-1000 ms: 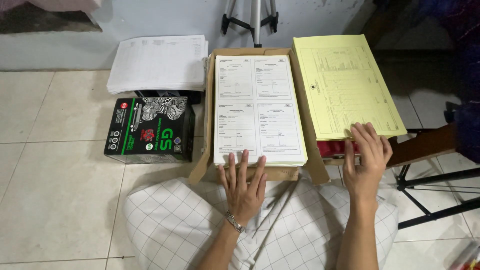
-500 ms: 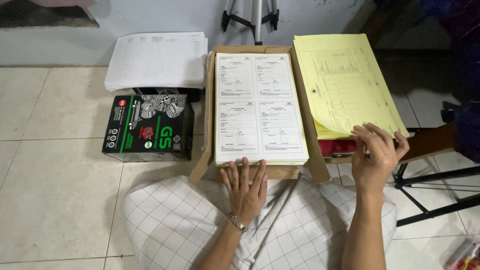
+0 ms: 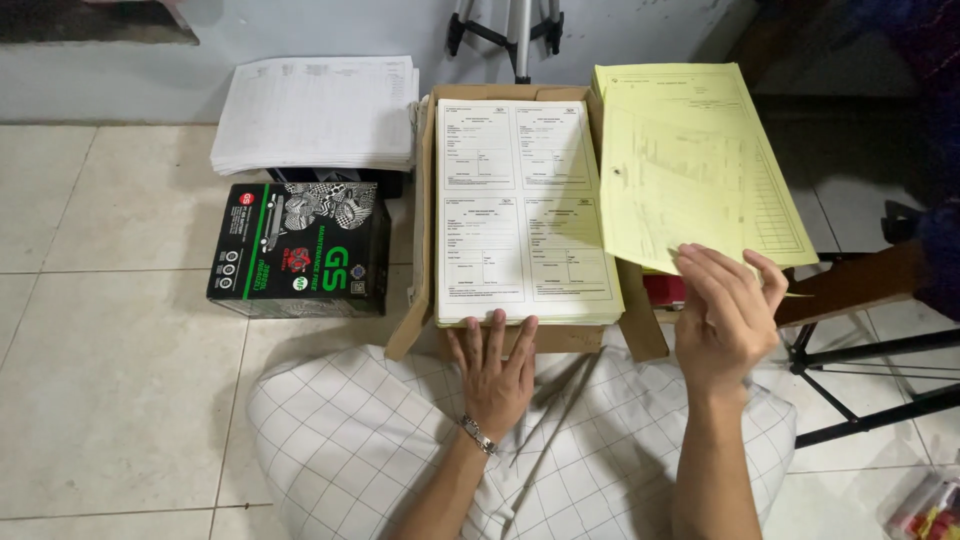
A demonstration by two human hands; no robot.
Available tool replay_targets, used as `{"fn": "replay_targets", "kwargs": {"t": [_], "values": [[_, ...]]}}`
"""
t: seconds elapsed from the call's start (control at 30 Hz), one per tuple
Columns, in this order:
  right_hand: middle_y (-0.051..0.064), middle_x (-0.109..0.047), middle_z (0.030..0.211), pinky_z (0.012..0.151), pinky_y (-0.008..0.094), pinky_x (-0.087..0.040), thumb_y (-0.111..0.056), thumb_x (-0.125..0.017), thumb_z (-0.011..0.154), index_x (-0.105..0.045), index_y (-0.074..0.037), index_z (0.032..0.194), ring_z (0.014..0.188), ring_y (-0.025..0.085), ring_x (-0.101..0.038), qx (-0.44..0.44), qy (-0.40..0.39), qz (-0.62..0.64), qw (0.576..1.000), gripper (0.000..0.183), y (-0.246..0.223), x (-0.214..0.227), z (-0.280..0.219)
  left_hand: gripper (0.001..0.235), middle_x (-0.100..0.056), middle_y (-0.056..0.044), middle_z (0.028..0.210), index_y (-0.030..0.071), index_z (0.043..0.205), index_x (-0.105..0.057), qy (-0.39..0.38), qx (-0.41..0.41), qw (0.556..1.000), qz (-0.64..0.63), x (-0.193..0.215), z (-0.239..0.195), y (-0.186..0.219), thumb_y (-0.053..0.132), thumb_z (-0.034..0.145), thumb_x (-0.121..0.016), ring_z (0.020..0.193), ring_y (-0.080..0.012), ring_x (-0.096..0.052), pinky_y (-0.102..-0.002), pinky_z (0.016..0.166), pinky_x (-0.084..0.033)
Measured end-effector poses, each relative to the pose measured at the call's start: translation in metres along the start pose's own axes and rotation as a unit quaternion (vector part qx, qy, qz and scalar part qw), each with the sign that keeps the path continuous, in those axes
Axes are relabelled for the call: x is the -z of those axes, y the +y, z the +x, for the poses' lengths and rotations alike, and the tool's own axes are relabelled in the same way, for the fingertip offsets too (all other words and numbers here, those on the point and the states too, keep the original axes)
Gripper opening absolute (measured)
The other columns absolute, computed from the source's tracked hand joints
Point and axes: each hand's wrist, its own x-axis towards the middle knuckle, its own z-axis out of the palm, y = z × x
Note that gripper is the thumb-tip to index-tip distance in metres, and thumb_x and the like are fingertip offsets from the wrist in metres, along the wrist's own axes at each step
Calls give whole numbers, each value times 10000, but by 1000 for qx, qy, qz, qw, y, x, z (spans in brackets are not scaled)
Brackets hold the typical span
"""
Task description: Sorting and organizing printed forms into cardboard boxes
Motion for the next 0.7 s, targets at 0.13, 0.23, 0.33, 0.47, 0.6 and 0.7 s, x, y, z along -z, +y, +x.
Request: {"fn": "replay_targets", "kwargs": {"t": [0.13,0.23,0.33,0.47,0.6,0.7], "values": [[102,-803,983,1041,466,-440,105,-702,950,-807,-37,955,938,313,-757,71,36,51,996,176,-6,-26,-18,642,-180,-12,1683,442,1493,-414,92,-28,994,43,3,10,0,307,899,-617,1543,-336,-5,-651,1162,-94],[95,-795,1000,1060,470,-415,75,-679,927,-795,-72,976,990,273,-739,62,9,96,993,194,-47,-41,-17,581,-314,-35,1635,416,1482,-450,96,-26,992,73,7,10,2,304,927,-580,1540,-360,-90,-660,1151,-173],[54,-797,1012,1032,464,-436,33,-653,930,-786,-81,985,967,266,-758,62,-12,142,988,184,-72,-52,-19,521,-361,-29,1607,423,1447,-502,103,-26,991,80,7,9,1,338,935,-543,1529,-382,-155,-663,1147,-210],[69,-786,1028,1023,488,-439,55,-647,920,-770,-47,1011,980,278,-749,61,-28,157,985,184,-86,-63,-20,502,-373,-21,1604,404,1411,-538,113,-23,990,81,5,7,-1,330,915,-557,1533,-358,-161,-656,1153,-217],[59,-785,1026,1017,480,-441,78,-674,898,-766,-49,1012,982,268,-744,61,-43,154,985,193,-88,-73,-22,513,-404,-21,1593,390,1345,-590,131,-24,988,77,7,10,0,313,840,-641,1524,-356,-208,-653,1142,-257],[58,-785,1018,1009,479,-449,68,-694,894,-764,-48,1001,977,264,-742,57,-51,150,986,172,-89,-76,-21,380,-439,-23,1567,347,1236,-656,122,-21,991,53,7,8,-1,310,858,-636,1526,-356,-195,-669,1138,-247]]}}
